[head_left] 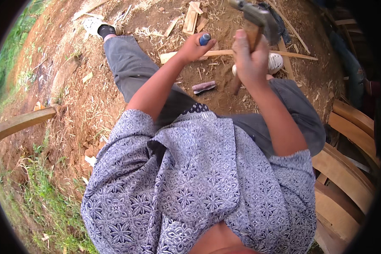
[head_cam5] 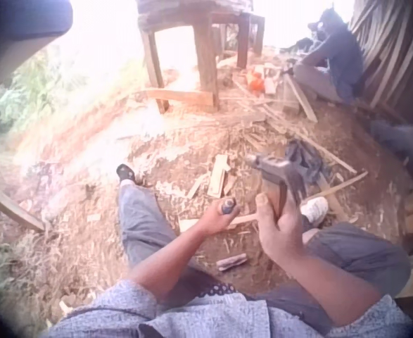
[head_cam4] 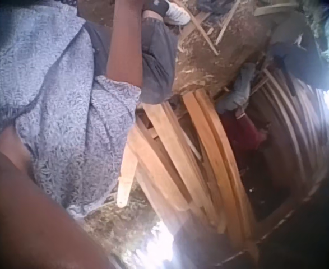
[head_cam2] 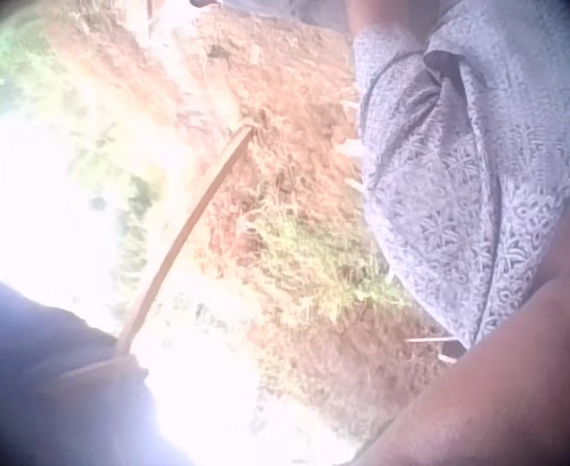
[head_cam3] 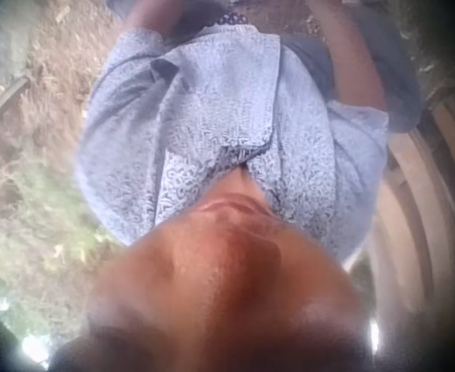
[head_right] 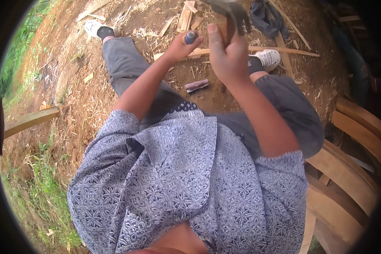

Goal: The person sits on the ground and uses a chisel and hammer to carve a small piece of wood. They repeatedly strike the chisel to shape the wood, occasionally pausing to inspect the progress and adjust the tool.

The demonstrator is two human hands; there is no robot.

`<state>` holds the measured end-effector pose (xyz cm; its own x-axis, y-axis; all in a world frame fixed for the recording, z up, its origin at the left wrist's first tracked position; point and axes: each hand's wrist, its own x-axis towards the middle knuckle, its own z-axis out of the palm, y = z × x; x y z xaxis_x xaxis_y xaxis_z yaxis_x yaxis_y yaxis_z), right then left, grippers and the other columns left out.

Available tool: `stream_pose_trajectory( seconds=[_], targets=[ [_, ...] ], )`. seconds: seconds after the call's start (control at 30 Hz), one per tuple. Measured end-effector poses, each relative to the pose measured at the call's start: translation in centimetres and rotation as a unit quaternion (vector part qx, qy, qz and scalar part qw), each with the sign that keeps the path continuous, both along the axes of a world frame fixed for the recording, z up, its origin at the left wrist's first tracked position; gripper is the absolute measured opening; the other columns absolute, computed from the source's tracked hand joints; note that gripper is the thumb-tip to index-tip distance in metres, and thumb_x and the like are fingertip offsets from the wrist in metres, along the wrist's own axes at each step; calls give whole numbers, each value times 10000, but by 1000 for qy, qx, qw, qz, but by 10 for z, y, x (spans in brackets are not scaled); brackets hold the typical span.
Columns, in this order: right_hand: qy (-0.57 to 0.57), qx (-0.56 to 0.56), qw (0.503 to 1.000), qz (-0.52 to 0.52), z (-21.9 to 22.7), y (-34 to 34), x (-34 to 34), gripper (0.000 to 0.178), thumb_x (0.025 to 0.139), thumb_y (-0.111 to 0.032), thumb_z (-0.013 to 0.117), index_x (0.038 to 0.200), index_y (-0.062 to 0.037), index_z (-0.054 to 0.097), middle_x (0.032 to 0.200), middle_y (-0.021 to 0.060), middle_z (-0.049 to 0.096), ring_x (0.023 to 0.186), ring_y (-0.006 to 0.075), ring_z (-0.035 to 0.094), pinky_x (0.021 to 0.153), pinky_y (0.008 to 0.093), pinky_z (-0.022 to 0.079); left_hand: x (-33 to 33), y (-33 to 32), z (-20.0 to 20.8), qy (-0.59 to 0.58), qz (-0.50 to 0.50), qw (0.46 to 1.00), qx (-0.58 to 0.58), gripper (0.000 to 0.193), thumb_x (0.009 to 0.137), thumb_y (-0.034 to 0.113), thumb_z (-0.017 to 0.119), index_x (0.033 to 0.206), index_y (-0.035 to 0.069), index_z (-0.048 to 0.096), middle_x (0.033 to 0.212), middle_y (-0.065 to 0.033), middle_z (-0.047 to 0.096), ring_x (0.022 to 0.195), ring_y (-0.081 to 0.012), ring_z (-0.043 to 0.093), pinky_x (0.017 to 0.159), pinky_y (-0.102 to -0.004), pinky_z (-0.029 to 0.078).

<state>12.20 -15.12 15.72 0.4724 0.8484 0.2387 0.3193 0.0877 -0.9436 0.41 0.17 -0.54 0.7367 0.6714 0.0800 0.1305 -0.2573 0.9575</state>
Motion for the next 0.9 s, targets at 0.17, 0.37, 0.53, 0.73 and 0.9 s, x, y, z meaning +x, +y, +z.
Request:
stream_pose_trajectory(
  seconds=[0.17,0.37,0.53,0.73,0.9],
  targets=[
    [-107,-111,986,70,-15,3,12,280,998,-268,596,983,7,642,764,127,656,698,230,647,658,368,488,0,-9,-1,-24,21,999,-42,293,941,324,702,870,51,623,701,8,557,645,-100,489,619,-298,441],
    [-264,-108,952,107,-53,2,35,255,1055,-226,519,917,-29,605,626,-13,512,504,61,467,468,228,356,2,-10,9,13,7,1000,16,271,954,301,684,868,56,607,692,-5,552,650,-103,488,623,-305,445],
    [-101,-126,985,59,4,-2,32,313,999,-331,571,957,-28,637,710,61,608,647,190,599,646,380,477,3,-7,3,11,7,1000,6,280,958,299,682,866,46,605,692,-3,559,654,-100,493,627,-303,448],
    [-75,-126,988,43,1,1,28,323,998,-327,578,985,-7,624,778,121,654,736,250,644,691,391,489,-1,-4,12,25,12,999,16,280,956,293,687,849,46,611,697,4,558,651,-102,492,625,-296,443],
    [-254,-216,935,122,-20,12,35,291,1003,-294,597,991,-8,652,729,81,648,609,196,602,607,353,475,11,1,8,-19,-7,1000,19,304,956,306,680,829,43,594,674,-19,555,630,-121,489,607,-312,438]
  ],
)
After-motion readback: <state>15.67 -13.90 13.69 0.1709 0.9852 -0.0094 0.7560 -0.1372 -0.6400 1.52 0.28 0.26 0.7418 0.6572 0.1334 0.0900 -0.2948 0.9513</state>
